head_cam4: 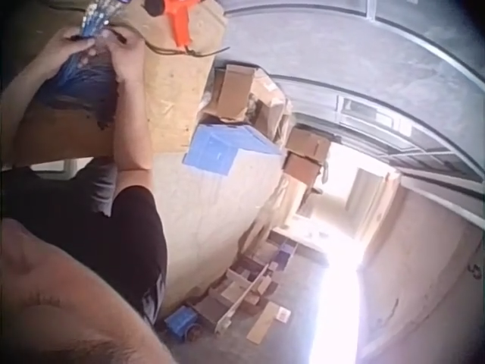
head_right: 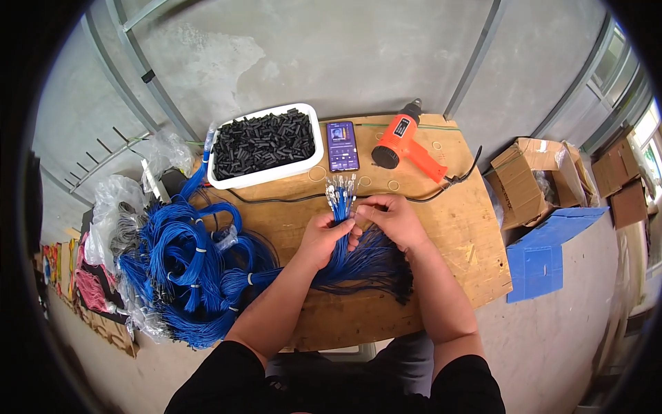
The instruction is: Applying heat shrink sleeves to the ends of blue wires and using a heat gun to secure them.
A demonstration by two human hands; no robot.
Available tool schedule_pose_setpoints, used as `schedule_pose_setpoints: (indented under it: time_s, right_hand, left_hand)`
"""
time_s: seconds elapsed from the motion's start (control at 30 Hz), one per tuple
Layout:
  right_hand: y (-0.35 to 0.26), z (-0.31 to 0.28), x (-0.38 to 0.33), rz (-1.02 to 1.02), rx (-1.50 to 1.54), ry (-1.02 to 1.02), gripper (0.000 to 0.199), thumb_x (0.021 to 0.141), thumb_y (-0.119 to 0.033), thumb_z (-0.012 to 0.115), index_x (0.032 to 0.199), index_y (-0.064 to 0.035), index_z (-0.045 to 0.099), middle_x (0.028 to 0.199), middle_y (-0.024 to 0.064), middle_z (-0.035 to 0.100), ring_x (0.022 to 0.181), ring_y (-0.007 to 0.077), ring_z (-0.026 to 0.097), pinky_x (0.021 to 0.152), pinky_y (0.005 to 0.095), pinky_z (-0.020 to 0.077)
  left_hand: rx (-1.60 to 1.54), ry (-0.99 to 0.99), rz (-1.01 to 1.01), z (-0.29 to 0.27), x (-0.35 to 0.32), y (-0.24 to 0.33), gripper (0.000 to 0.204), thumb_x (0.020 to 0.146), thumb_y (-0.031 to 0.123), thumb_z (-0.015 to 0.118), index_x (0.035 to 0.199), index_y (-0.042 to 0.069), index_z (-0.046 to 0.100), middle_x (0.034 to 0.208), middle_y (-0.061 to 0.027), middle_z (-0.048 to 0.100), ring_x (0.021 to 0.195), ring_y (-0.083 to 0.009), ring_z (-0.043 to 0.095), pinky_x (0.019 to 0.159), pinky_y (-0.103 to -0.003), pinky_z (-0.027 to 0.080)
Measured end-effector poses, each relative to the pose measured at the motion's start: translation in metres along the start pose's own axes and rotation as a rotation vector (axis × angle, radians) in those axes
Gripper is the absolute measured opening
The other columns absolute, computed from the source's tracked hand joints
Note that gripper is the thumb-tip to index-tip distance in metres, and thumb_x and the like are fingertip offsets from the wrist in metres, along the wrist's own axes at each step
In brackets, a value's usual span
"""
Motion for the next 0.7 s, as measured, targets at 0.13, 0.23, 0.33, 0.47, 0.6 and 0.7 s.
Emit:
schedule_pose_setpoints:
  time_s: [0.13, 0.23, 0.33, 0.47, 0.6, 0.7]
  right_hand:
    - [0.012, -0.019, 0.000, 0.064, -0.037, 0.031, 0.014, 0.095, -0.009, 0.066, 0.101, 0.0038, 0.068, 0.084, 0.0028, 0.069, 0.069, 0.0080, 0.061, 0.064, 0.0227, 0.0490]
    - [0.004, -0.010, 0.000, -0.057, 0.038, -0.015, 0.011, 0.094, -0.008, 0.067, 0.098, 0.0022, 0.069, 0.080, 0.0004, 0.067, 0.065, 0.0051, 0.056, 0.060, 0.0215, 0.0447]
    - [0.015, -0.024, 0.003, -0.123, -0.017, 0.042, 0.008, 0.093, -0.007, 0.069, 0.092, 0.0010, 0.069, 0.076, -0.0002, 0.066, 0.062, 0.0045, 0.054, 0.057, 0.0211, 0.0425]
    - [0.016, -0.035, -0.004, -0.041, 0.031, 0.116, 0.007, 0.090, -0.006, 0.071, 0.088, 0.0015, 0.070, 0.077, 0.0004, 0.067, 0.068, 0.0046, 0.057, 0.061, 0.0210, 0.0452]
    - [0.014, -0.041, -0.009, -0.026, 0.097, 0.145, 0.007, 0.089, -0.005, 0.072, 0.086, 0.0009, 0.071, 0.075, -0.0006, 0.066, 0.067, 0.0033, 0.055, 0.059, 0.0200, 0.0427]
    - [0.010, -0.037, -0.011, -0.009, 0.166, 0.117, 0.006, 0.088, -0.005, 0.073, 0.085, 0.0000, 0.071, 0.074, -0.0016, 0.065, 0.064, 0.0029, 0.053, 0.057, 0.0203, 0.0413]
  left_hand:
    - [0.014, 0.064, -0.031, -0.004, 0.004, -0.006, 0.020, 0.093, 0.011, 0.069, 0.108, -0.002, 0.067, 0.089, -0.0116, 0.070, 0.068, -0.0162, 0.065, 0.060, -0.028, 0.054]
    - [0.075, 0.028, -0.007, 0.003, 0.002, 0.001, 0.020, 0.093, 0.010, 0.069, 0.108, -0.002, 0.067, 0.089, -0.0118, 0.071, 0.068, -0.0154, 0.065, 0.060, -0.028, 0.053]
    - [0.116, 0.016, 0.024, 0.007, 0.004, 0.003, 0.021, 0.093, 0.009, 0.069, 0.109, -0.003, 0.067, 0.090, -0.0118, 0.071, 0.067, -0.0147, 0.065, 0.060, -0.027, 0.053]
    - [0.147, 0.049, 0.001, 0.007, 0.002, 0.002, 0.022, 0.094, 0.009, 0.067, 0.112, -0.004, 0.065, 0.091, -0.0105, 0.070, 0.069, -0.0136, 0.064, 0.061, -0.026, 0.053]
    - [0.163, 0.068, -0.003, 0.016, -0.002, 0.004, 0.022, 0.094, 0.008, 0.068, 0.111, -0.005, 0.065, 0.090, -0.0095, 0.070, 0.069, -0.0130, 0.064, 0.063, -0.026, 0.053]
    - [0.148, 0.100, -0.002, 0.019, -0.002, 0.005, 0.023, 0.092, 0.010, 0.070, 0.110, -0.004, 0.066, 0.089, -0.0081, 0.069, 0.067, -0.0110, 0.061, 0.060, -0.024, 0.051]
Point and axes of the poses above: each hand's wrist, its own x-axis towards the middle knuckle, its own z-axis out of the palm, y = z × x, the point moved 9 cm from there along x, towards the middle knuckle
